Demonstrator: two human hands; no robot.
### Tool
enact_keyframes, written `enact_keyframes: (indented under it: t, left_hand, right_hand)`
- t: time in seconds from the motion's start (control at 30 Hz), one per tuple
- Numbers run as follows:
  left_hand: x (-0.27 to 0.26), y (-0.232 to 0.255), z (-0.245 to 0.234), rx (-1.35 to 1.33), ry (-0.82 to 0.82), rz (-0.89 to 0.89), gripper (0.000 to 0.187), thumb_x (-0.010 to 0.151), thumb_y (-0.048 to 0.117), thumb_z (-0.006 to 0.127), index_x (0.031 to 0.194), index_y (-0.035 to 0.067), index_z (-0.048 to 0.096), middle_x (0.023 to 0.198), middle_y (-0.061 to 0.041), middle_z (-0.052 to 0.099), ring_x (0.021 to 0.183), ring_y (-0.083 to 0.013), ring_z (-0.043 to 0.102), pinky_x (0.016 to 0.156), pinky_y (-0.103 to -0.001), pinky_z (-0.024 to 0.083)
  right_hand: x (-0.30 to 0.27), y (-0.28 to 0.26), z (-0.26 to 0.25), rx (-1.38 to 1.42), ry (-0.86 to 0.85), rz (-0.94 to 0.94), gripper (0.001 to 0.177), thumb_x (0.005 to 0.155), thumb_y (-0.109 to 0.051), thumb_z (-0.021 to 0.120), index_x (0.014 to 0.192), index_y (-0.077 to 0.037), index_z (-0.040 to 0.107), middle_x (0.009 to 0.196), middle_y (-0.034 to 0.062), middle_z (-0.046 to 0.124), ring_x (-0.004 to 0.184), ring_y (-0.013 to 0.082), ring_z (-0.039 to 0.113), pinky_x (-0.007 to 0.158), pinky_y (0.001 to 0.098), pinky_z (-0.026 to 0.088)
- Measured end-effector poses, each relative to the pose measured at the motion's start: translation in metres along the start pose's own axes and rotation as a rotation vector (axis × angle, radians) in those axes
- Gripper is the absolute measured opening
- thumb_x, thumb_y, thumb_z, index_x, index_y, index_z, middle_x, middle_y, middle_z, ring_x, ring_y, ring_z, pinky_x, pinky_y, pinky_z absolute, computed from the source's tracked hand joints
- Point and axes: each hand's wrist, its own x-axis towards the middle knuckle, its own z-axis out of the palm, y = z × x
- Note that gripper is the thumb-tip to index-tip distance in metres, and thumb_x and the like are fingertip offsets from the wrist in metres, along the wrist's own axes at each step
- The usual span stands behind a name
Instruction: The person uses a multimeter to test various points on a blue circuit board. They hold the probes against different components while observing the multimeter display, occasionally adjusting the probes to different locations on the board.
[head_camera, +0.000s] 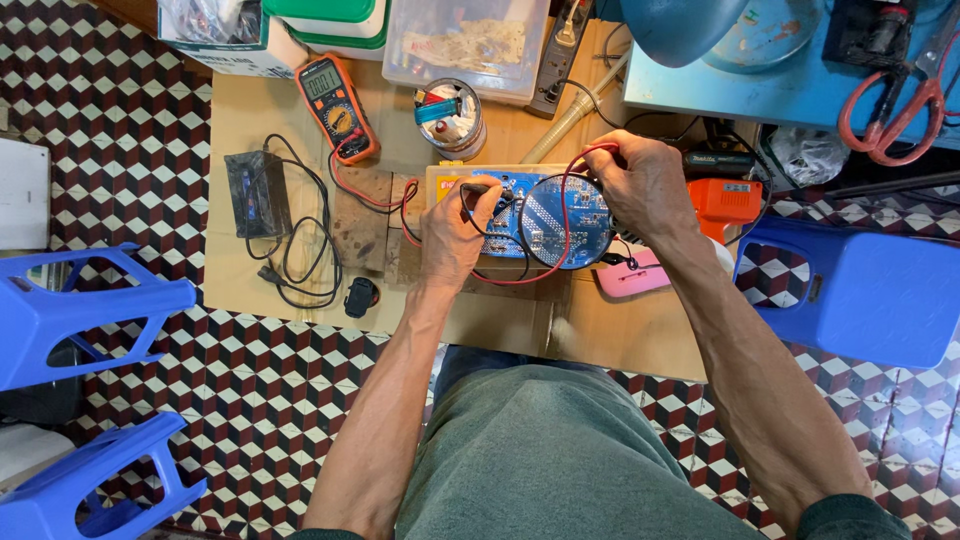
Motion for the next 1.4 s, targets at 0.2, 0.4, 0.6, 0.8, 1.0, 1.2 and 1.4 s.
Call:
enact_keyframes:
  t: [0.2,0.4,0.6,0.8,1.0,1.2,1.4]
  left_hand:
    - [0.0003,-0.0017,0.0002,-0.015,0.000,-0.022,0.019,0.101,0.027,0.068,0.106,0.009,0.071,0.086,-0.005,0.074,0.075,-0.0130,0.072,0.070,-0.030,0.057]
    - [0.0006,-0.0018,-0.0001,0.014,-0.001,-0.017,0.020,0.101,0.028,0.067,0.106,0.009,0.071,0.084,-0.006,0.073,0.073,-0.0126,0.070,0.070,-0.031,0.057]
    - [0.0009,-0.0017,0.0004,-0.018,-0.002,-0.031,0.020,0.101,0.027,0.067,0.106,0.008,0.071,0.084,-0.005,0.073,0.074,-0.0114,0.070,0.070,-0.030,0.057]
    - [0.0008,-0.0026,0.0004,-0.032,-0.006,-0.024,0.019,0.101,0.026,0.068,0.106,0.008,0.071,0.085,-0.004,0.073,0.074,-0.0109,0.070,0.070,-0.029,0.057]
    - [0.0007,-0.0025,0.0004,-0.006,-0.012,-0.019,0.019,0.101,0.026,0.068,0.106,0.009,0.071,0.086,-0.004,0.073,0.073,-0.0113,0.069,0.069,-0.030,0.056]
    - [0.0008,-0.0013,0.0018,0.020,0.004,0.005,0.017,0.100,0.026,0.069,0.106,0.009,0.071,0.087,-0.005,0.073,0.073,-0.0126,0.070,0.069,-0.030,0.056]
    - [0.0006,0.0010,0.0016,0.009,-0.004,-0.017,0.017,0.101,0.025,0.069,0.106,0.009,0.071,0.085,-0.005,0.073,0.073,-0.0121,0.070,0.069,-0.030,0.056]
  right_hand:
    - [-0.0001,-0.0016,-0.0008,0.000,0.000,-0.005,0.024,0.103,-0.018,0.060,0.103,0.000,0.075,0.089,0.0107,0.078,0.076,0.0161,0.075,0.067,0.0307,0.058]
    - [-0.0001,-0.0024,-0.0012,-0.021,0.000,-0.004,0.023,0.102,-0.019,0.061,0.103,-0.001,0.075,0.088,0.0115,0.078,0.076,0.0168,0.074,0.067,0.0313,0.058]
    - [0.0011,0.0010,-0.0007,-0.006,-0.001,-0.018,0.023,0.103,-0.019,0.060,0.103,-0.001,0.075,0.089,0.0107,0.078,0.078,0.0165,0.075,0.068,0.0306,0.058]
    - [0.0017,0.0034,-0.0003,-0.031,-0.003,-0.013,0.023,0.102,-0.019,0.061,0.103,-0.001,0.075,0.088,0.0111,0.078,0.077,0.0174,0.075,0.068,0.0313,0.058]
    - [0.0025,0.0030,0.0000,-0.060,0.003,-0.038,0.022,0.102,-0.019,0.063,0.103,-0.001,0.076,0.087,0.0125,0.078,0.077,0.0183,0.075,0.068,0.0320,0.058]
    - [0.0028,-0.0023,0.0006,-0.115,-0.011,-0.028,0.020,0.101,-0.018,0.065,0.105,-0.002,0.075,0.082,0.0148,0.076,0.072,0.0204,0.075,0.065,0.0337,0.057]
    - [0.0069,-0.0002,0.0050,-0.141,0.016,-0.121,0.018,0.099,-0.018,0.068,0.103,-0.002,0.075,0.084,0.0160,0.075,0.073,0.0241,0.075,0.064,0.0361,0.056]
